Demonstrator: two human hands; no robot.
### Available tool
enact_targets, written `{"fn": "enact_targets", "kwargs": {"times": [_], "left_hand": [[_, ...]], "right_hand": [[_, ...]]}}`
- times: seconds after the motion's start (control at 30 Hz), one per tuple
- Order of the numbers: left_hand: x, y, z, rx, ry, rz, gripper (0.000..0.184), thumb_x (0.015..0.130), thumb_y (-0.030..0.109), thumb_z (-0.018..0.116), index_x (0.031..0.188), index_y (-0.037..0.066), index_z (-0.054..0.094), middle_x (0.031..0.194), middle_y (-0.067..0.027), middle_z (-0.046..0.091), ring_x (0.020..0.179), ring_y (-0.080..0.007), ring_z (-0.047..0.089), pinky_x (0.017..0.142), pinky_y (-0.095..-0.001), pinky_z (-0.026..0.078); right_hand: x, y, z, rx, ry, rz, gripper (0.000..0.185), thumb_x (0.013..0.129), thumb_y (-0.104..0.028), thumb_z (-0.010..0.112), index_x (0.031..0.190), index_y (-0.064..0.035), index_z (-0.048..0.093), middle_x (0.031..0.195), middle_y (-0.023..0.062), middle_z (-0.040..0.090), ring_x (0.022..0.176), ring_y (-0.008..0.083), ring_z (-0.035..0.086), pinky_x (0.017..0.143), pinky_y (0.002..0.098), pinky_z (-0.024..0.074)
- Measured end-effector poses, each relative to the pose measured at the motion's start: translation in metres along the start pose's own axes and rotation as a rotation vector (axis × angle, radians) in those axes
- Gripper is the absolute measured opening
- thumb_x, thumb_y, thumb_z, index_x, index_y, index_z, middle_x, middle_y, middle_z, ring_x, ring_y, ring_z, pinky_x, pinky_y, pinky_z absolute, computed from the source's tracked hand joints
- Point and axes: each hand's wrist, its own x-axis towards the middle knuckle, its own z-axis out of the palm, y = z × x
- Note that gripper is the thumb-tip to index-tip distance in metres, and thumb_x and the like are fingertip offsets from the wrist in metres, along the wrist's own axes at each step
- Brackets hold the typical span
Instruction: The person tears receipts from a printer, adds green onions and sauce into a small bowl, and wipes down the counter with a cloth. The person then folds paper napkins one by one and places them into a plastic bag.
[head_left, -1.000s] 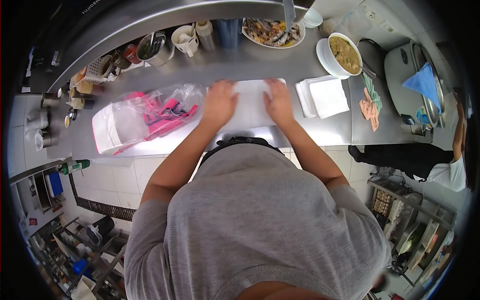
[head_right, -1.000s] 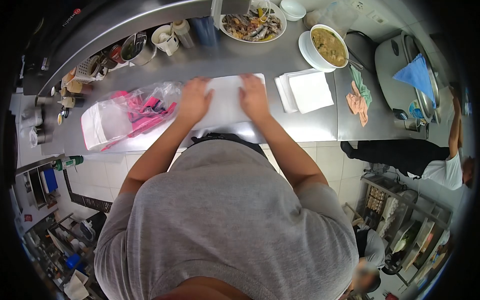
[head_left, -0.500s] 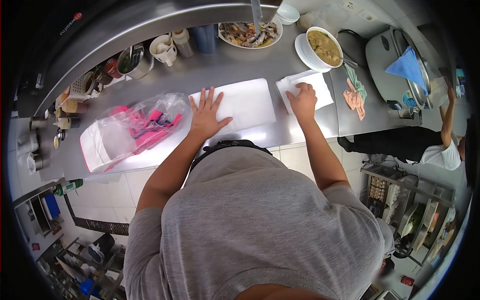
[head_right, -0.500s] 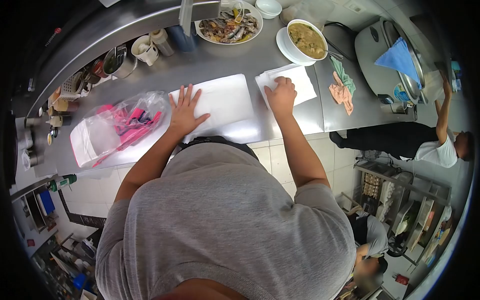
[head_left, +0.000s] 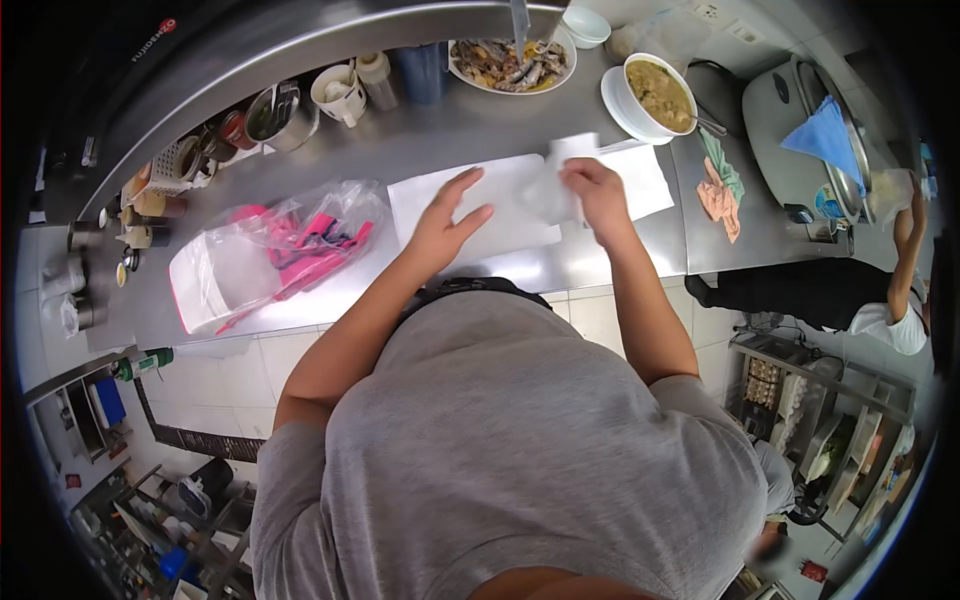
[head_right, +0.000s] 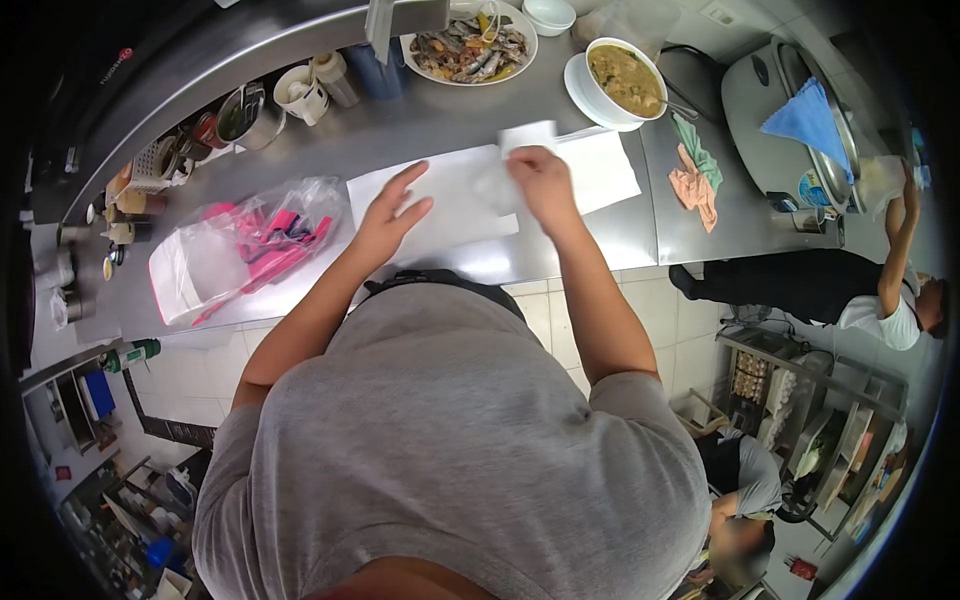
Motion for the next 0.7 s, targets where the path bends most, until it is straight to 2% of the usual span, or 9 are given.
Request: {"fn": "enact_targets", "kwargs": {"times": [0.07,0.1,0.2,0.3,0.4,0.5,0.6,0.7], "left_hand": [[0.006,0.017,0.011,-0.401,-0.032,-0.145,0.071,0.095,0.054,0.040,0.149,0.011,0.022,0.154,-0.0137,0.020,0.143,-0.0289,0.014,0.114,-0.0451,0.015],[0.012,0.009,0.013,-0.521,-0.037,-0.262,0.080,0.095,0.061,0.033,0.151,0.012,0.007,0.155,-0.0120,0.016,0.143,-0.0275,0.013,0.113,-0.0467,0.015],[0.010,0.026,0.016,-0.590,0.153,-0.464,0.085,0.093,0.064,0.035,0.151,0.011,0.002,0.154,-0.0118,0.018,0.142,-0.0277,0.017,0.113,-0.0485,0.015],[0.001,-0.001,0.009,-0.572,0.365,-0.486,0.098,0.087,0.065,0.046,0.150,0.009,-0.003,0.152,-0.0153,0.023,0.139,-0.0312,0.023,0.111,-0.0523,0.018],[-0.011,-0.006,0.001,-0.631,0.460,-0.541,0.095,0.086,0.051,0.060,0.150,0.007,0.006,0.149,-0.0143,0.029,0.137,-0.0306,0.027,0.109,-0.0521,0.021],[-0.015,-0.031,0.006,-0.272,0.582,-0.182,0.087,0.077,0.025,0.072,0.147,0.008,0.023,0.144,-0.0156,0.034,0.135,-0.0327,0.031,0.109,-0.0548,0.021],[-0.014,0.021,-0.015,0.282,0.368,0.231,0.065,0.070,0.010,0.073,0.131,0.011,0.049,0.145,-0.0128,0.034,0.137,-0.0316,0.029,0.110,-0.0528,0.020],[-0.011,0.059,-0.023,0.924,0.031,0.479,0.039,0.067,0.010,0.073,0.104,0.014,0.063,0.141,-0.0099,0.040,0.137,-0.0319,0.029,0.112,-0.0562,0.015]], "right_hand": [[-0.011,-0.027,0.023,0.268,-0.233,0.156,0.013,0.083,-0.012,0.065,0.090,-0.0010,0.067,0.085,0.0054,0.066,0.081,0.0173,0.061,0.077,0.0282,0.0464],[-0.014,-0.031,0.034,0.299,-0.276,0.173,0.012,0.084,-0.012,0.064,0.090,-0.0011,0.067,0.085,0.0045,0.066,0.081,0.0162,0.060,0.077,0.0277,0.0460],[-0.018,-0.035,0.059,0.353,-0.366,0.222,0.012,0.086,-0.013,0.063,0.089,-0.0017,0.066,0.085,0.0028,0.065,0.082,0.0137,0.059,0.078,0.0271,0.0450],[-0.016,-0.021,0.072,0.383,-0.371,0.289,0.013,0.087,-0.015,0.061,0.089,-0.0030,0.065,0.086,0.0030,0.065,0.083,0.0135,0.059,0.079,0.0286,0.0444],[-0.016,-0.015,0.079,0.470,-0.385,0.382,0.012,0.089,-0.016,0.059,0.089,-0.0046,0.065,0.087,0.0028,0.064,0.084,0.0146,0.058,0.079,0.0308,0.0443],[-0.014,-0.014,0.079,0.503,-0.388,0.408,0.012,0.089,-0.016,0.059,0.088,-0.0057,0.064,0.087,0.0030,0.064,0.084,0.0155,0.058,0.079,0.0317,0.0441],[-0.012,-0.019,0.076,0.499,-0.398,0.402,0.011,0.089,-0.016,0.059,0.088,-0.0062,0.064,0.087,0.0033,0.064,0.083,0.0158,0.058,0.078,0.0316,0.0437],[-0.005,-0.019,0.071,0.560,-0.424,0.451,0.011,0.090,-0.016,0.058,0.091,-0.0059,0.063,0.087,0.0040,0.062,0.082,0.0166,0.057,0.078,0.0322,0.0437]]}}
